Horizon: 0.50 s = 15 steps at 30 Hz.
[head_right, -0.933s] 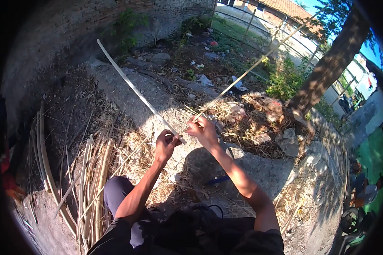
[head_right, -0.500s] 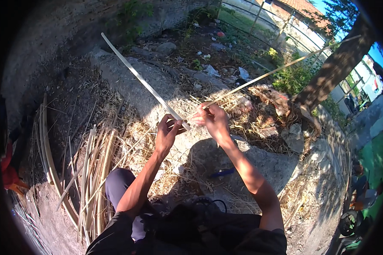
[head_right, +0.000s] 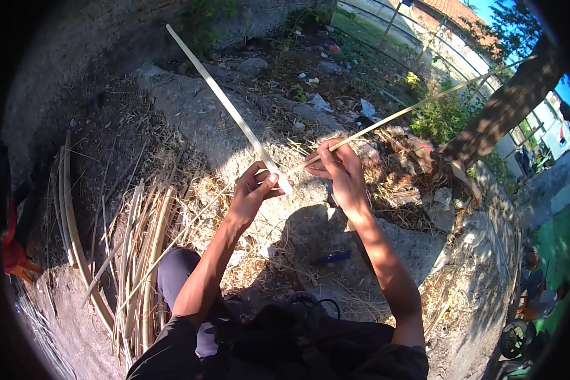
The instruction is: The person shaves a thin bamboo strip using a small knife, repeatedly sliding the blade along the length of the strip. They then pick up a larger bamboo piece and a machete, using the machete to split the bamboo further.
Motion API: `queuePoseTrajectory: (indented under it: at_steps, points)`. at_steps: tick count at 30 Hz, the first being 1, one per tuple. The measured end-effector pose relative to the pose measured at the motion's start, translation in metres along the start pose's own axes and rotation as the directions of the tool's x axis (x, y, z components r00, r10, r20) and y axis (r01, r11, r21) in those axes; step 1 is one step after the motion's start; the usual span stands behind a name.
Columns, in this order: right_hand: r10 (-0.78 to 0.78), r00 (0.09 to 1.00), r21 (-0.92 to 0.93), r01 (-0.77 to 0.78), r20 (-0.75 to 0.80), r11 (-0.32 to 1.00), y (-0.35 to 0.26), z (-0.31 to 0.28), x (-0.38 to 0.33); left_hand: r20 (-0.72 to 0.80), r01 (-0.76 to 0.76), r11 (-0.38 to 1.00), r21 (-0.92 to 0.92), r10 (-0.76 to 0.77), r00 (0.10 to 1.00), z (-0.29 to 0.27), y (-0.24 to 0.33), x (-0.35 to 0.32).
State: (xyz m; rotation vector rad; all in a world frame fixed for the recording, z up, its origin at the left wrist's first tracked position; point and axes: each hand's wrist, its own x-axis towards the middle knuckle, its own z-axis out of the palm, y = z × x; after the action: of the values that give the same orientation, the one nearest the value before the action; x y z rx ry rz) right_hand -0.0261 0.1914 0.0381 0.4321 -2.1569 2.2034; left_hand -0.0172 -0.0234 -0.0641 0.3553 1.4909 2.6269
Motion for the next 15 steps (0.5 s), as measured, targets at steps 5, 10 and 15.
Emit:
queuePoseTrajectory:
  at_steps: [5, 10, 15]
  points:
    - [-0.024, 0.999, -0.072, 0.026, 0.034, 0.997, -0.001, 0.005, -0.004, 0.093, -0.03, 0.999, 0.033, 0.027, 0.995, -0.001, -0.005, -0.002]
    - [-0.078, 0.991, -0.138, 0.092, 0.106, 0.986, -0.019, 0.016, -0.011, 0.16, -0.139, 0.989, 0.043, 0.13, 0.978, 0.003, 0.003, -0.004]
    - [-0.152, 0.982, -0.117, 0.165, 0.114, 0.979, -0.014, 0.021, -0.019, 0.256, 0.017, 0.986, -0.169, 0.027, 0.966, 0.014, 0.017, -0.009]
